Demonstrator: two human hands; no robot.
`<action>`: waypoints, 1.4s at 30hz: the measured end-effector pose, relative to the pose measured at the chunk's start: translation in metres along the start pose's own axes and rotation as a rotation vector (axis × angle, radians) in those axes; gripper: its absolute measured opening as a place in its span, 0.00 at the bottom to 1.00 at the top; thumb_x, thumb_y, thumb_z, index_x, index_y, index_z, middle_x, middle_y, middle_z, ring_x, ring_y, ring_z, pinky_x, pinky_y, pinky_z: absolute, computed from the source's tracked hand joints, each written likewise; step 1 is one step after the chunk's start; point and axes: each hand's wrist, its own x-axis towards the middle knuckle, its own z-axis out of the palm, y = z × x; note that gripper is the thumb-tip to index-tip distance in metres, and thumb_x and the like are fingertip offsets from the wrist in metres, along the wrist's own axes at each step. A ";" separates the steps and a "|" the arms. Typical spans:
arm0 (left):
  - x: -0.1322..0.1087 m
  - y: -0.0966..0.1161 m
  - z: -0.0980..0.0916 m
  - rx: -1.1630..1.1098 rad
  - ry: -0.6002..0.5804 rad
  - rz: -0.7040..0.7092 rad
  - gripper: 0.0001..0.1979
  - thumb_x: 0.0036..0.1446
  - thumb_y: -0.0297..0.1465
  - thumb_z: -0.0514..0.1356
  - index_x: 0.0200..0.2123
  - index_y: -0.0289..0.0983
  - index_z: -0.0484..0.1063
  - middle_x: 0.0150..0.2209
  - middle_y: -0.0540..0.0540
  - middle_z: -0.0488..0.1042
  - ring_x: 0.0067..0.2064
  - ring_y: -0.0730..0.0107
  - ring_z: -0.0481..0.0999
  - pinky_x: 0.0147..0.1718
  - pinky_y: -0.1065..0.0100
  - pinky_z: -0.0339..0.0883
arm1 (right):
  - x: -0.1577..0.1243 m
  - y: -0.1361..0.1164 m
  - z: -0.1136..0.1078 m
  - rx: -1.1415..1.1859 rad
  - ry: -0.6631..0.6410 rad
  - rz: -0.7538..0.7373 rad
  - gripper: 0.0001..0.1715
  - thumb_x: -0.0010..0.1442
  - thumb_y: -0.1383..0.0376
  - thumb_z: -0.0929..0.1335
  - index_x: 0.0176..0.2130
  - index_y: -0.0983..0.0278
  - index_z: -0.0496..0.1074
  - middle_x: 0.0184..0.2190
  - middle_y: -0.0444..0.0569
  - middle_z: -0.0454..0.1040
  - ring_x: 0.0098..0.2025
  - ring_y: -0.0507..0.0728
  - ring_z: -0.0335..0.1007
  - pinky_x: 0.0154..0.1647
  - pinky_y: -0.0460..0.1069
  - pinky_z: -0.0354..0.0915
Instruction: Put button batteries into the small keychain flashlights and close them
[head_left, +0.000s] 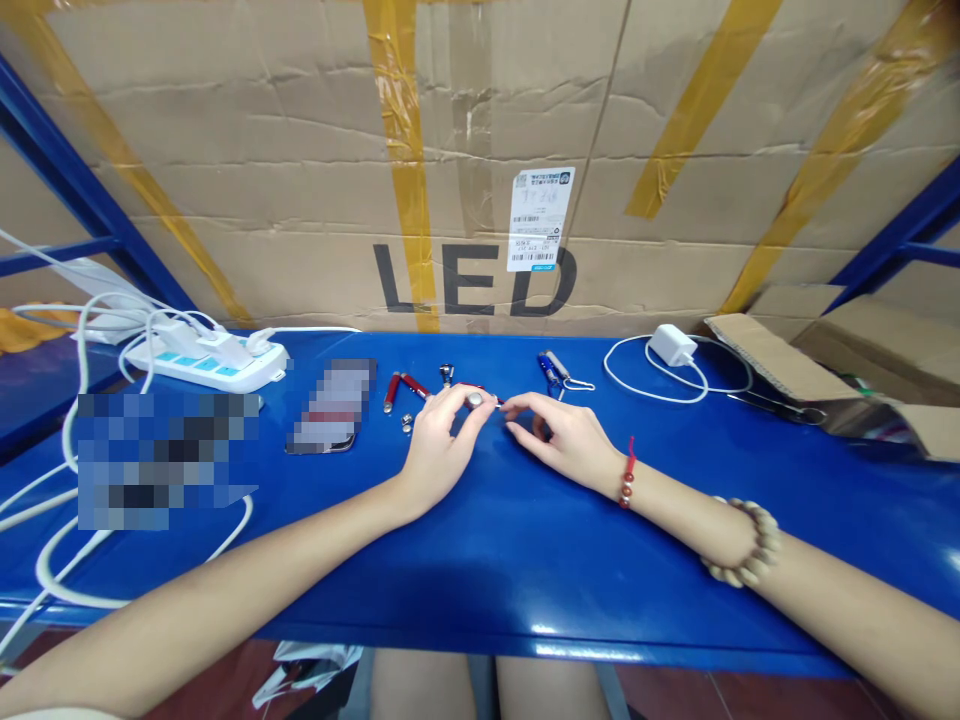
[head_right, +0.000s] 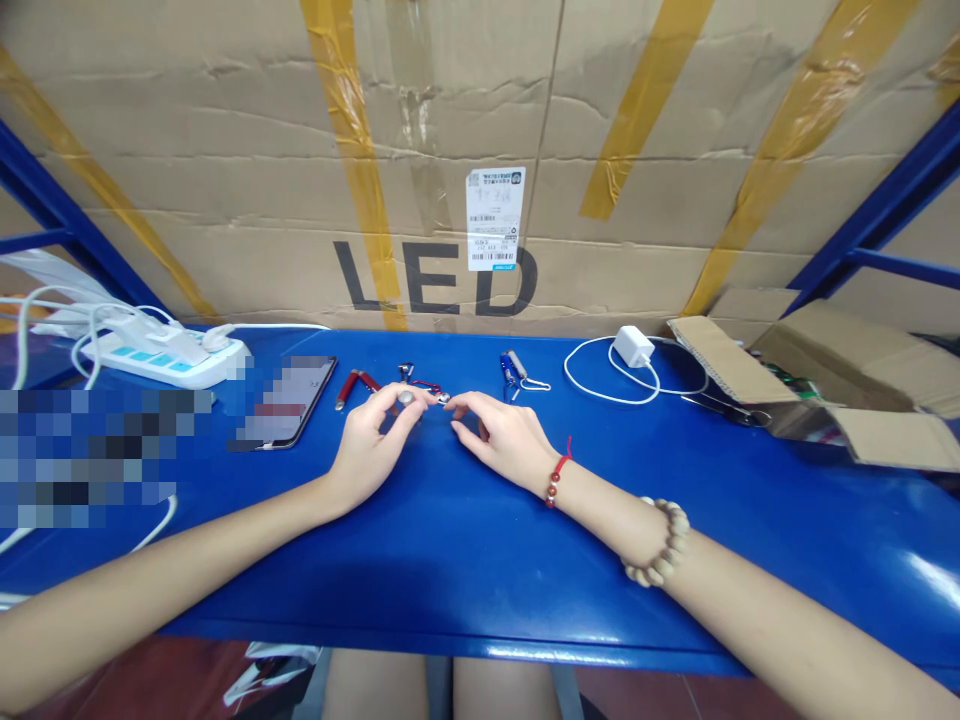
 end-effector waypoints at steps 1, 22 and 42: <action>0.000 0.000 0.000 -0.013 -0.003 -0.033 0.09 0.60 0.32 0.50 0.32 0.38 0.68 0.34 0.49 0.74 0.38 0.69 0.72 0.40 0.68 0.64 | 0.000 0.000 0.000 -0.004 0.001 0.000 0.11 0.59 0.65 0.63 0.43 0.59 0.66 0.37 0.41 0.75 0.23 0.47 0.67 0.26 0.42 0.61; -0.019 -0.012 0.011 0.812 -0.175 -0.038 0.18 0.56 0.41 0.52 0.41 0.31 0.61 0.53 0.26 0.60 0.53 0.41 0.61 0.47 0.32 0.49 | 0.001 -0.002 0.000 -0.007 0.020 -0.018 0.08 0.59 0.66 0.62 0.38 0.60 0.69 0.36 0.42 0.73 0.23 0.46 0.64 0.25 0.42 0.58; -0.014 -0.017 0.009 0.348 -0.314 0.110 0.08 0.56 0.25 0.47 0.41 0.35 0.55 0.42 0.40 0.61 0.43 0.60 0.67 0.42 0.57 0.66 | 0.001 0.000 0.003 0.003 0.010 -0.017 0.09 0.58 0.67 0.62 0.38 0.61 0.70 0.36 0.43 0.73 0.23 0.47 0.63 0.25 0.43 0.58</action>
